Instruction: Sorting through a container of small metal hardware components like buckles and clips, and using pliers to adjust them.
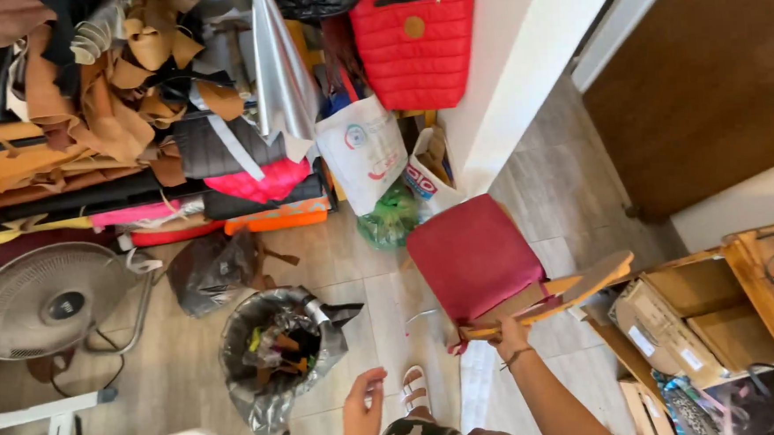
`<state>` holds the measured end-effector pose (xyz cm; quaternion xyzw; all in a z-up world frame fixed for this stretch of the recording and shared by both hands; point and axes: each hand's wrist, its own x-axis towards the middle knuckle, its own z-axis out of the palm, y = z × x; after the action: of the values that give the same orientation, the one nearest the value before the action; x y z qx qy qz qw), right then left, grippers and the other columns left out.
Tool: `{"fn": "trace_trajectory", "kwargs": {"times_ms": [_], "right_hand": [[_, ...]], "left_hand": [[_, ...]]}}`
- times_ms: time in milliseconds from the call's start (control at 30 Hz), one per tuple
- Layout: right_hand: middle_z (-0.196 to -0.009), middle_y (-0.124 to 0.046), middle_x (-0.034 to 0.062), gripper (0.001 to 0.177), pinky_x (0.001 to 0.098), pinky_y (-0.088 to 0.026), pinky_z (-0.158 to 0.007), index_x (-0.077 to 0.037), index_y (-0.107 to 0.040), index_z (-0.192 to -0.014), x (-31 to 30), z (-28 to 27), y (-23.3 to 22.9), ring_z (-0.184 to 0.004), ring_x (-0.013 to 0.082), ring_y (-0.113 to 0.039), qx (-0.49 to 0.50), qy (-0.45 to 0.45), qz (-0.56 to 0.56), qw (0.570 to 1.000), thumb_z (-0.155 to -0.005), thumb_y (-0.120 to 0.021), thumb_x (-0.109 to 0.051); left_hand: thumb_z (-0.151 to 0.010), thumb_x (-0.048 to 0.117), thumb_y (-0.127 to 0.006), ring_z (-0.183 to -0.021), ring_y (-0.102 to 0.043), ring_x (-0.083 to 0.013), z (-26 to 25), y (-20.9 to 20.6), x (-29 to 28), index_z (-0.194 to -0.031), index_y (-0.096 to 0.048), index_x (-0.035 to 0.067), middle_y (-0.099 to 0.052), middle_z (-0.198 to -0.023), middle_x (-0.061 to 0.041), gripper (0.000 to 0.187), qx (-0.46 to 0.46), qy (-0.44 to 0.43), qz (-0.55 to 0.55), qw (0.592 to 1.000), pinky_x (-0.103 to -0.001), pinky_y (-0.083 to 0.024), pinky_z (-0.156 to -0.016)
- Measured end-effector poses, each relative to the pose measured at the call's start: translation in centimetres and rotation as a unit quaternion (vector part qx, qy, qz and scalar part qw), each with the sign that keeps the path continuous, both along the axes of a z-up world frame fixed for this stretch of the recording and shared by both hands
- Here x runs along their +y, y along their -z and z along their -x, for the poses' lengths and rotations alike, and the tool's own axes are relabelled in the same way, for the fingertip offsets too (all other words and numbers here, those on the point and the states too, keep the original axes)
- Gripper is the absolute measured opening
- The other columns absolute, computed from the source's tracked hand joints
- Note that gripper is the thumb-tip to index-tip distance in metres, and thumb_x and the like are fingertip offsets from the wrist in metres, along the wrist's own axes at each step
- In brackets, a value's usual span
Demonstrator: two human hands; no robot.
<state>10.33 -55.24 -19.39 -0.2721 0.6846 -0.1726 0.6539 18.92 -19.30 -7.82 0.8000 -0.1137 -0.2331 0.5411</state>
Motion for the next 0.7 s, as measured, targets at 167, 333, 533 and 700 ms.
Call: {"fn": "trace_trajectory", "kwargs": {"times_ms": [167, 333, 533, 700], "right_hand": [[-0.064, -0.05, 0.0125, 0.017, 0.0458, -0.052, -0.051, -0.012, -0.046, -0.082, -1.8, 1.9, 6.0, -0.057, 0.0251, -0.054, -0.034, 0.017, -0.008, 0.999, -0.079, -0.057, 0.001], [-0.055, -0.04, 0.0108, 0.019, 0.0495, -0.054, -0.058, -0.007, -0.045, -0.078, 0.8, 5.8, 2.8, -0.05, 0.0198, -0.04, -0.004, -0.044, 0.013, 0.999, -0.078, -0.059, 0.006], [-0.065, -0.058, 0.0114, 0.013, 0.0446, -0.052, -0.053, -0.009, -0.058, -0.075, 5.2, 14.3, 7.3, -0.059, 0.0276, -0.059, -0.046, -0.11, 0.025, 0.993, -0.069, -0.062, 0.002], [-0.078, -0.063, 0.0134, 0.021, 0.0496, -0.057, -0.062, -0.007, -0.061, -0.089, 10.3, 21.1, 2.8, -0.075, 0.0316, -0.065, -0.018, -0.19, 0.031, 0.981, -0.07, -0.059, 0.003]], "left_hand": [[-0.096, 0.021, -0.058, -0.1, -0.077, -0.0112, -0.2, 1.2, -0.7, -0.114, -0.074, 0.017, -0.083, -0.108, 0.004, 0.024, 0.008, 0.046, 0.003, 0.999, -0.028, -0.061, -0.085], [-0.093, 0.03, -0.062, -0.099, -0.082, -0.0077, 1.9, 2.5, 2.1, -0.114, -0.077, 0.025, -0.088, -0.106, 0.01, 0.026, 0.097, -0.005, -0.08, 0.992, -0.024, -0.06, -0.087], [-0.097, 0.031, -0.059, -0.099, -0.077, -0.0109, 8.0, 7.1, 7.2, -0.111, -0.078, 0.018, -0.082, -0.111, 0.003, 0.027, -0.083, 0.0, 0.028, 0.996, -0.025, -0.058, -0.09], [-0.1, 0.022, -0.054, -0.097, -0.073, -0.016, 16.5, 0.6, 11.3, -0.115, -0.072, 0.017, -0.078, -0.114, 0.003, 0.024, -0.083, -0.021, 0.006, 0.996, -0.03, -0.056, -0.09]]}}
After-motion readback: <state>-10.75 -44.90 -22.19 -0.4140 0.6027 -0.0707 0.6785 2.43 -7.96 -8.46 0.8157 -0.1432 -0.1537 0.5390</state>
